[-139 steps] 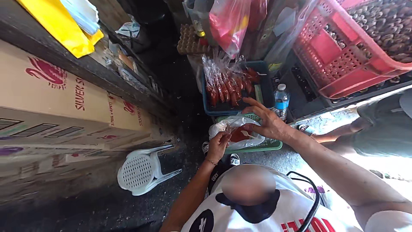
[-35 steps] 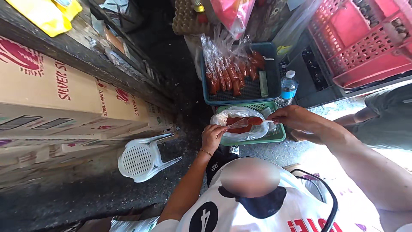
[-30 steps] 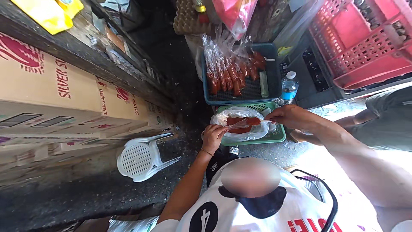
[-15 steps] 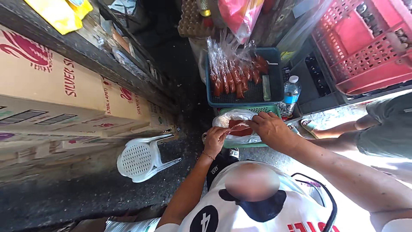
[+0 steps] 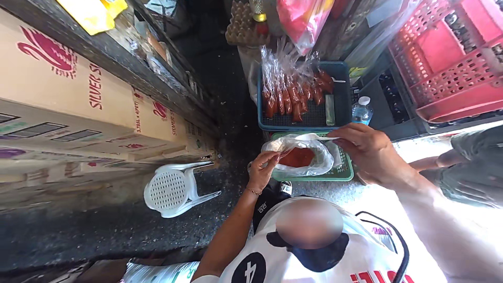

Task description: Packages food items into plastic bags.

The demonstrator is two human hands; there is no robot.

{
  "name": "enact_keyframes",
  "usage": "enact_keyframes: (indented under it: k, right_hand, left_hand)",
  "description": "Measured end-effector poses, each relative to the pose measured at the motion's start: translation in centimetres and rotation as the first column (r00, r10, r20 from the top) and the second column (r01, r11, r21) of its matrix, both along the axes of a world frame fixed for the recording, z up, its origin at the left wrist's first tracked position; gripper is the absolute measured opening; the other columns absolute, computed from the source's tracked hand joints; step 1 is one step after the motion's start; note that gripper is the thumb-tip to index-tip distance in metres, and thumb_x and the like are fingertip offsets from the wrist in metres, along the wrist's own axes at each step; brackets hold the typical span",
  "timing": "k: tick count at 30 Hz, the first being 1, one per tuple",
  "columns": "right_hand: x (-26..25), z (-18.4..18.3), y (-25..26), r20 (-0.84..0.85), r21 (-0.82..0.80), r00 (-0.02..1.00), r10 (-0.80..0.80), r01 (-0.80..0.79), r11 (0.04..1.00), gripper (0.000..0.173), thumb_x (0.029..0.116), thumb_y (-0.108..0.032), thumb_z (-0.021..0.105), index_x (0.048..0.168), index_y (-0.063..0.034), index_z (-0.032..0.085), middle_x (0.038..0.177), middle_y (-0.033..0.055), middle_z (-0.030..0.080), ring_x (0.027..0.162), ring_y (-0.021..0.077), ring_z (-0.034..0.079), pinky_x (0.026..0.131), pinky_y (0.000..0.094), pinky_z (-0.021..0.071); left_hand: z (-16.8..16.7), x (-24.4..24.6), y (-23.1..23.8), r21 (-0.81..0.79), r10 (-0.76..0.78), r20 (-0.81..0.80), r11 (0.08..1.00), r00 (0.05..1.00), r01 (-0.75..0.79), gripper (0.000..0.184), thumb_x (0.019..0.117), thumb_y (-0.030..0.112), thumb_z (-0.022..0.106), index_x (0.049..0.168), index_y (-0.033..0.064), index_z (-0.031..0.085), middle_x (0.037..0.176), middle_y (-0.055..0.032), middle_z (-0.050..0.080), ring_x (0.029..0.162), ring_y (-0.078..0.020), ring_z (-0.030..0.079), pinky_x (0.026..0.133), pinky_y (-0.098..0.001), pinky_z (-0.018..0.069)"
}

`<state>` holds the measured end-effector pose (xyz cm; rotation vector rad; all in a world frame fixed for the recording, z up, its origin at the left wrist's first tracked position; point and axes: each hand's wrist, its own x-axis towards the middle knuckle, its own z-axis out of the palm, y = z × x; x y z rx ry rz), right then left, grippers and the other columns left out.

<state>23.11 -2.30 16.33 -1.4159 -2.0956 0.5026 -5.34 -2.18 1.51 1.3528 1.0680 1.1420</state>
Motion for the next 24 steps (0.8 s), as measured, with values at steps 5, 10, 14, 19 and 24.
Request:
enact_keyframes:
  k: [5,10,14,19,24]
  right_hand:
    - [2.5,-6.4,0.3,-0.083,-0.452,0.980,-0.183,0.126,0.883,0.017,0.0996,-0.006,0.063,0.113,-0.0027,0.074,0.109,0.0149,0.073,0.100,0.0266,0.071,0.093,0.0514,0.0549]
    - [0.3,-15.2,1.9,0.219,-0.723,0.972,0.086,0.103,0.683,0.026,0.1013,-0.001,0.053,0.121,0.0005,0.071,0.121,0.0263,0.069,0.118,0.0461,0.062,0.104,0.0637,0.0433]
    - [-1.2,-19.2,3.0,0.279,-0.677,0.960,-0.018,0.210,0.706,0.029,0.1009,-0.003,0.054,0.124,-0.0045,0.071,0.123,0.0266,0.069,0.118,0.0484,0.063,0.100,0.0682,0.0456]
    - [-3.7,-21.6,3.4,0.174,-0.757,0.985,-0.022,0.148,0.637,0.028,0.0992,-0.009,0.059,0.124,-0.0053,0.071,0.129,0.0244,0.066,0.125,0.0458,0.059,0.106,0.0663,0.0417]
    - [-3.5,-22.9,3.0,0.027,-0.828,1.000,0.005,0.020,0.560,0.027,0.0999,-0.008,0.060,0.123,-0.0014,0.071,0.124,0.0241,0.068,0.122,0.0412,0.061,0.109,0.0598,0.0413]
  left_hand:
    - [1.1,-0.2,-0.5,0.019,0.047,0.173,0.999,0.984,-0.051,0.017,0.0970,0.000,0.062,0.107,0.0015,0.076,0.111,-0.0028,0.072,0.105,-0.0105,0.068,0.096,-0.0310,0.0568]
    - [1.0,-0.8,-0.1,-0.021,0.057,0.145,0.998,0.988,-0.054,0.018,0.0955,-0.001,0.063,0.105,0.0037,0.077,0.110,-0.0011,0.073,0.105,-0.0099,0.067,0.096,-0.0306,0.0558]
    - [1.4,-1.0,-0.2,-0.038,0.076,0.135,0.997,0.988,-0.072,0.017,0.0938,-0.004,0.065,0.102,0.0042,0.077,0.107,-0.0005,0.074,0.103,-0.0096,0.068,0.095,-0.0300,0.0570]
    - [1.4,-1.5,-0.1,-0.070,0.154,0.050,0.986,0.987,-0.150,0.016,0.0972,-0.001,0.061,0.107,-0.0014,0.075,0.109,-0.0040,0.074,0.103,-0.0091,0.069,0.096,-0.0291,0.0560]
    - [0.6,-1.7,0.0,-0.076,0.109,-0.075,0.990,0.991,-0.115,0.016,0.0971,0.000,0.063,0.109,-0.0049,0.073,0.110,-0.0085,0.073,0.104,-0.0096,0.069,0.096,-0.0290,0.0560]
